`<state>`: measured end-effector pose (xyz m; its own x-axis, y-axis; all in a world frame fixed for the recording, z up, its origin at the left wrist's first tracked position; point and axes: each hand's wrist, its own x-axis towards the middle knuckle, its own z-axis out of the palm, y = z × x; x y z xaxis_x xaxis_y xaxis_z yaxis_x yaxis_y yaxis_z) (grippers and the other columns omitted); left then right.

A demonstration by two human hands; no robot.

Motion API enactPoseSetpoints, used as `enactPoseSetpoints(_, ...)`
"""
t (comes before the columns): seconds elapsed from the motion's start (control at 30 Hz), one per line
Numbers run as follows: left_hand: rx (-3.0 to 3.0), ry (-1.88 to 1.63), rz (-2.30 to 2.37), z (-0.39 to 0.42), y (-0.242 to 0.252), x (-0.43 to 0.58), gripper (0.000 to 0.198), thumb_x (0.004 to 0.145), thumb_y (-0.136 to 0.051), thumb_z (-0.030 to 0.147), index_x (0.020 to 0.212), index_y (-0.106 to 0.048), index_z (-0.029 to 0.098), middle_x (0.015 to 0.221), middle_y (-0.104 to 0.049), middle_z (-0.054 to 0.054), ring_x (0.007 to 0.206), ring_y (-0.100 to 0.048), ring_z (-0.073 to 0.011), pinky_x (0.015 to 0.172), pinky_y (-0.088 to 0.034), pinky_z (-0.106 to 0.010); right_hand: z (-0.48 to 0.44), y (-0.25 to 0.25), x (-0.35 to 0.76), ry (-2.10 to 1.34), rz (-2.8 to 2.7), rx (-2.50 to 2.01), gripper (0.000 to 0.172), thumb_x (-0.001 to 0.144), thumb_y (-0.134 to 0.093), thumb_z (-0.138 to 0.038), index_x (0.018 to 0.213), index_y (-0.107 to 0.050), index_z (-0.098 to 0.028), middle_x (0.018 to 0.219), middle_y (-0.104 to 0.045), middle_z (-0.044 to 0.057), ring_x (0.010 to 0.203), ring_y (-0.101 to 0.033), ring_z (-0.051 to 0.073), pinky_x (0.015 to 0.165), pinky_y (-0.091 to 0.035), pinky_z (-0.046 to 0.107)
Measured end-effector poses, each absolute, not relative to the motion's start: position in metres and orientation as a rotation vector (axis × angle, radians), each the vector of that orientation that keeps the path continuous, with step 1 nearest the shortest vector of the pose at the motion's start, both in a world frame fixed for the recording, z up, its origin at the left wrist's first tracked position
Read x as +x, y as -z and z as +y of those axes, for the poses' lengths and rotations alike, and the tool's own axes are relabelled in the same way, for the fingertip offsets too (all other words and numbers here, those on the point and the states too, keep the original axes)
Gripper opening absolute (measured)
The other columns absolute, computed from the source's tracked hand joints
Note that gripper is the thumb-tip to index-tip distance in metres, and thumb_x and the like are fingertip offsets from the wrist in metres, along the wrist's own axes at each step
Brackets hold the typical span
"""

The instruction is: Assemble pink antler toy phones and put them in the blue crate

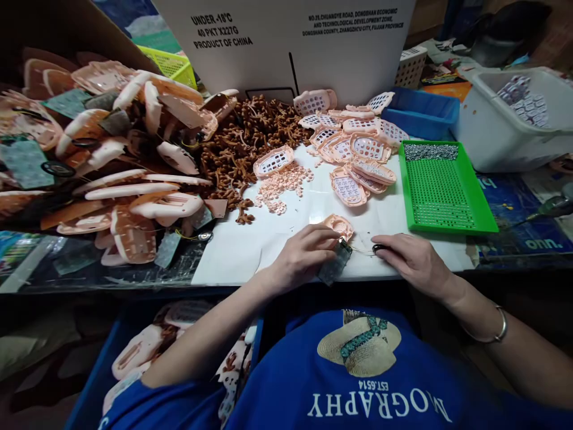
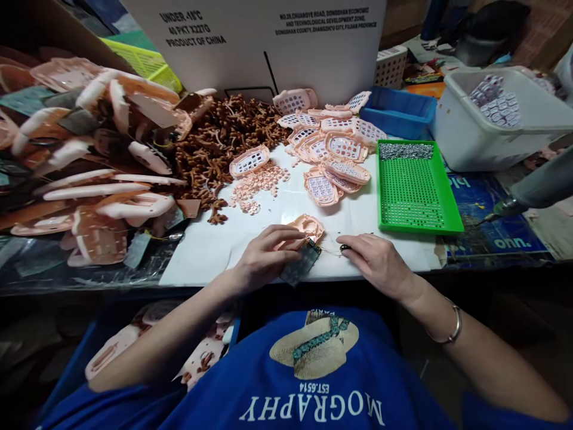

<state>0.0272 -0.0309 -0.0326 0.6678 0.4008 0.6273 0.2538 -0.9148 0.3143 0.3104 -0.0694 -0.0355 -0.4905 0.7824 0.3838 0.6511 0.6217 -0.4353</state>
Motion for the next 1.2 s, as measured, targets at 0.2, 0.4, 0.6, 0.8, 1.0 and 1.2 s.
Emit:
enactPoseSetpoints(0.2, 2.676, -0.981, 0.747, -0.043, 0.028, 0.01, 0.027, 0.091, -0.054, 0.007, 0.111, -0.062, 0.024, 0.123, -0.063, -0.013, 0.116, -0.058, -0.023, 0.089, -0.055, -0.041, -0.067, 0.03, 0.306, -0.21, -2.386, -1.251, 0.022, 0.099, -0.05, -0.025, 0.103, -0.071, -0.018, 0.096, -0.068, 0.009, 0.083, -0.066, 0.018, 0.075, -0.056, 0.033)
enactPoseSetpoints(0.4, 2.717, -0.935, 1.218, -0.084, 0.03, 0.017, 0.057, 0.085, -0.068, 0.051, 0.126, -0.056, 0.014, 0.102, -0.065, -0.014, 0.09, -0.059, -0.0254, 0.075, -0.048, -0.04, -0.068, 0.027, 0.316, -0.377, -2.368, -1.202, 0.018, 0.096, -0.054, -0.022, 0.108, -0.068, -0.017, 0.096, -0.067, 0.008, 0.086, -0.066, 0.018, 0.078, -0.057, 0.033)
enactPoseSetpoints(0.6, 2.934, -0.779, 1.253, -0.098, 0.035, 0.028, 0.047, 0.088, -0.066, 0.03, 0.13, -0.054, 0.011, 0.106, -0.069, -0.012, 0.097, -0.061, -0.0251, 0.082, -0.046, -0.039, -0.052, 0.009, 0.297, -0.321, -2.293, -1.084, 0.012, 0.095, -0.057, -0.019, 0.104, -0.065, -0.018, 0.097, -0.067, 0.007, 0.09, -0.066, 0.017, 0.082, -0.054, 0.03)
enactPoseSetpoints(0.8, 2.681, -0.98, 1.155, -0.1, 0.037, 0.017, 0.042, 0.089, -0.058, 0.011, 0.131, -0.053, 0.018, 0.11, -0.064, -0.012, 0.096, -0.061, -0.021, 0.081, -0.051, -0.036, -0.02, 0.008, 0.27, -0.123, -2.421, -0.877, 0.016, 0.097, -0.053, -0.022, 0.104, -0.065, -0.014, 0.096, -0.068, 0.01, 0.091, -0.065, 0.021, 0.081, -0.055, 0.034)
enactPoseSetpoints(1.0, 1.95, -1.025, 1.087, -0.091, 0.028, 0.008, 0.031, 0.091, -0.058, 0.009, 0.119, -0.063, 0.02, 0.104, -0.063, -0.006, 0.096, -0.063, -0.0139, 0.084, -0.052, -0.027, -0.004, 0.02, 0.263, -0.135, -2.486, -0.931, 0.018, 0.098, -0.049, -0.021, 0.099, -0.066, -0.014, 0.094, -0.068, 0.011, 0.089, -0.064, 0.022, 0.079, -0.055, 0.036)
enactPoseSetpoints(1.2, 1.246, -1.043, 1.134, -0.083, 0.023, 0.005, 0.021, 0.085, -0.073, 0.026, 0.104, -0.068, 0.02, 0.093, -0.065, -0.001, 0.076, -0.061, -0.0097, 0.066, -0.051, -0.02, 0.001, 0.018, 0.267, -0.266, -2.569, -0.932, 0.023, 0.099, -0.048, -0.025, 0.102, -0.068, -0.015, 0.094, -0.068, 0.011, 0.086, -0.063, 0.02, 0.076, -0.053, 0.033)
